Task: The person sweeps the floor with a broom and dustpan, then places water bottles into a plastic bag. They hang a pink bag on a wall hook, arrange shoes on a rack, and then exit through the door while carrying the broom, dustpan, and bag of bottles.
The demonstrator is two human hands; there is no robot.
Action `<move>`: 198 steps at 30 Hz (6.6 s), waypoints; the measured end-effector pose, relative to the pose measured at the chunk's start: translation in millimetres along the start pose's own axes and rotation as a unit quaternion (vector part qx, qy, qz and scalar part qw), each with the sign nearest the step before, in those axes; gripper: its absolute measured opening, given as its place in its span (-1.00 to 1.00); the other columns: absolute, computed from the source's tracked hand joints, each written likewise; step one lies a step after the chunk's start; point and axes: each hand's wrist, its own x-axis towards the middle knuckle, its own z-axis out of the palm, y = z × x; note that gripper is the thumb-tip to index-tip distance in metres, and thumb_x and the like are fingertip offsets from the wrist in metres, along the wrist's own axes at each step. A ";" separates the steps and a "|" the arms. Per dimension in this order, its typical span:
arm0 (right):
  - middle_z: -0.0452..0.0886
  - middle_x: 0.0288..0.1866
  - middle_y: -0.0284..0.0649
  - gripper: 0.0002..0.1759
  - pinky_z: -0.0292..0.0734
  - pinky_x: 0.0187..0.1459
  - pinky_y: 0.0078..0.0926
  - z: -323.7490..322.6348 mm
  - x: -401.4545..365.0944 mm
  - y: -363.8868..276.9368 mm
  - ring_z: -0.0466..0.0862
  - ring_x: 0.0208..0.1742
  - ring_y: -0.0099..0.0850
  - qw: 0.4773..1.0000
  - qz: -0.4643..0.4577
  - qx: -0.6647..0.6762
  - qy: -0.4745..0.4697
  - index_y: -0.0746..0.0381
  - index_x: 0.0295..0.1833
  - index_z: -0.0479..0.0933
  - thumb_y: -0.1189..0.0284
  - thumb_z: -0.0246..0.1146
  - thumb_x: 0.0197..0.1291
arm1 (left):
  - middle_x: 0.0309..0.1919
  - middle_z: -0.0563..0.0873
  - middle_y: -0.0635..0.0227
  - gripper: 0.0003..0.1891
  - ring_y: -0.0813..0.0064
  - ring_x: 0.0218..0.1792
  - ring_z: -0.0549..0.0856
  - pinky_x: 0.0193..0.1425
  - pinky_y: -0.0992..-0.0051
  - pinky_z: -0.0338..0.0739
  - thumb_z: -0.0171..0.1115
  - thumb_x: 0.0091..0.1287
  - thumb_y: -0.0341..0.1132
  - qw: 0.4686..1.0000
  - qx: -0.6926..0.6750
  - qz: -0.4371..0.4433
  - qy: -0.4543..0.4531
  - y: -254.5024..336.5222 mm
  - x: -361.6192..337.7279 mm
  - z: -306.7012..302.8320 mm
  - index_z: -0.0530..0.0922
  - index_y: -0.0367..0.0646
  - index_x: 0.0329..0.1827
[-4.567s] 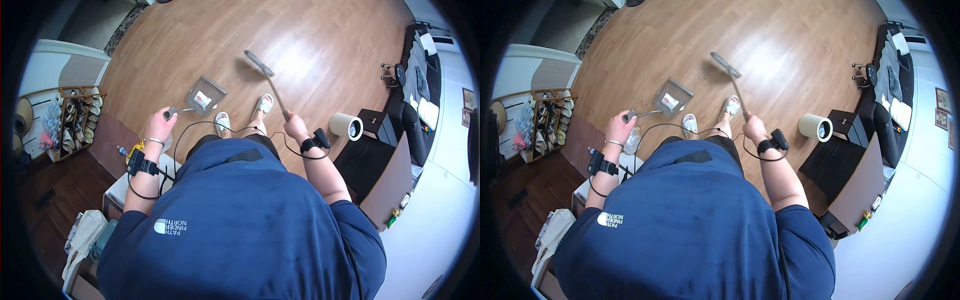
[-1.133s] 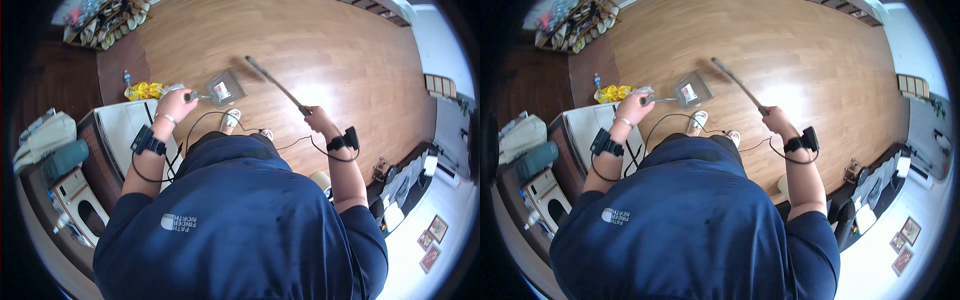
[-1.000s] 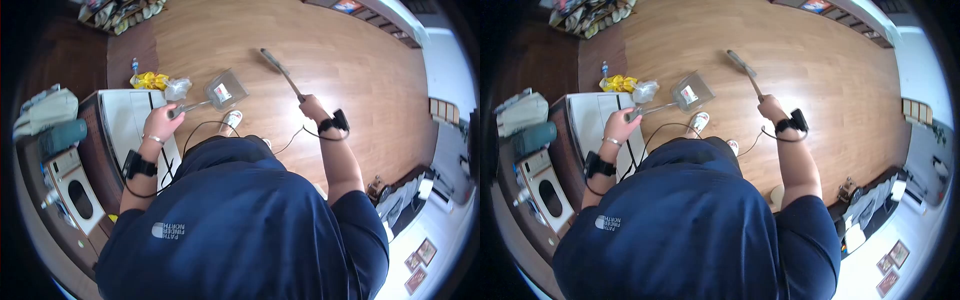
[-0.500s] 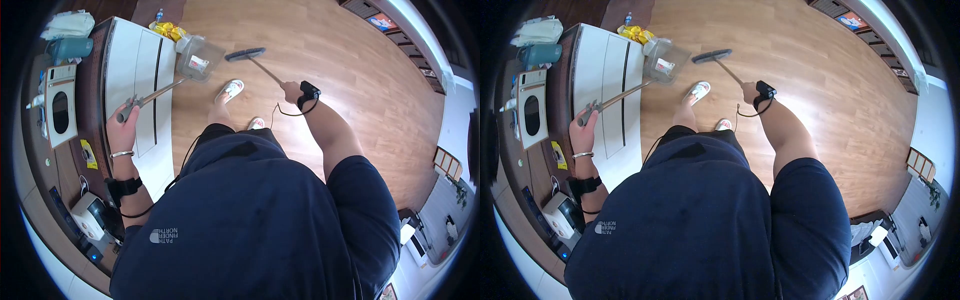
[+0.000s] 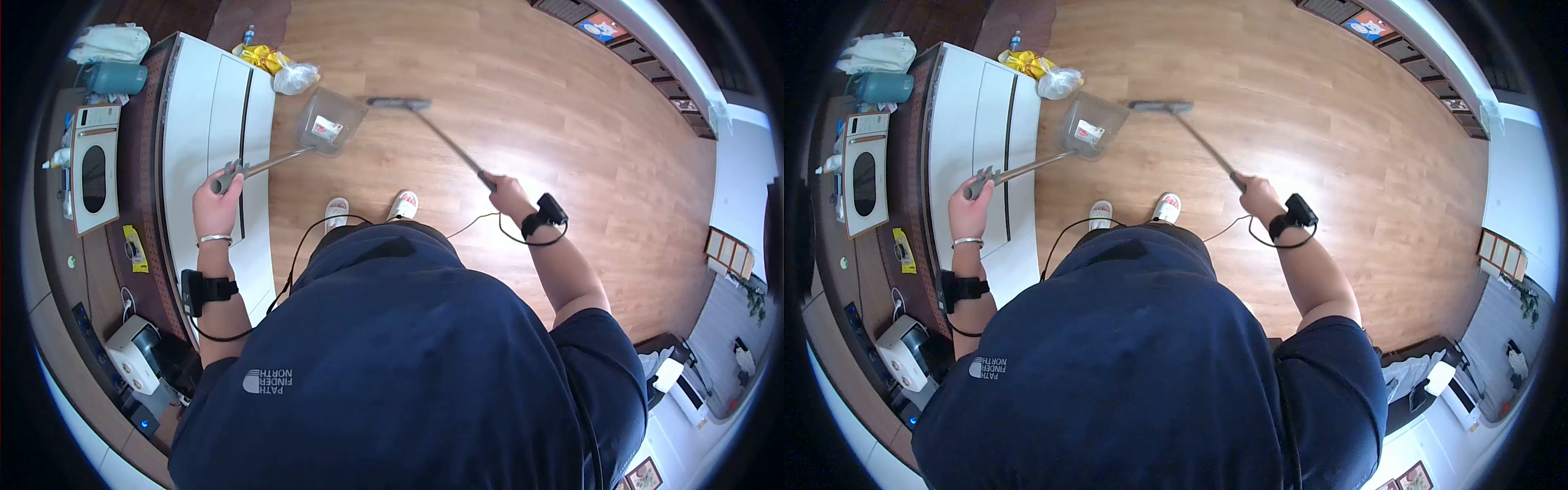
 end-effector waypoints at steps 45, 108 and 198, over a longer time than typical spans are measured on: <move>0.73 -0.37 -0.15 -0.67 0.63 -0.46 -0.37 323.0 -47.2 -282.0 0.72 -0.46 -0.34 0.930 0.214 0.300 0.002 0.33 0.05 0.71 0.46 0.29 0.20 | -0.13 0.81 0.12 -0.65 0.04 -0.08 0.77 0.00 0.20 0.66 0.30 0.30 -0.04 0.895 0.219 0.244 -0.304 -115.7 92.5 15.5 0.75 -0.03 0.01; 0.53 -0.52 -0.36 -0.48 0.28 -0.65 -0.57 109.3 -120.0 -298.7 0.46 -0.64 -0.60 0.901 0.173 0.396 0.018 0.26 0.35 0.55 0.45 0.28 0.26 | -0.22 0.81 0.04 -0.61 0.00 -0.16 0.79 -0.07 0.19 0.67 0.38 0.24 -0.02 0.973 0.097 0.079 -0.194 -204.1 107.6 -63.9 0.77 -0.08 0.00; 0.53 -0.56 -0.34 -0.75 0.33 -0.43 -0.57 -617.5 429.5 -602.6 0.46 -0.51 -0.59 0.542 -0.633 0.142 -0.535 0.26 -0.50 0.46 0.60 0.38 0.15 | -0.27 0.80 0.12 -0.70 0.05 -0.19 0.79 -0.09 0.10 0.68 0.38 0.30 -0.07 0.983 -0.014 -0.182 -0.017 490.7 527.6 65.3 0.74 -0.08 -0.08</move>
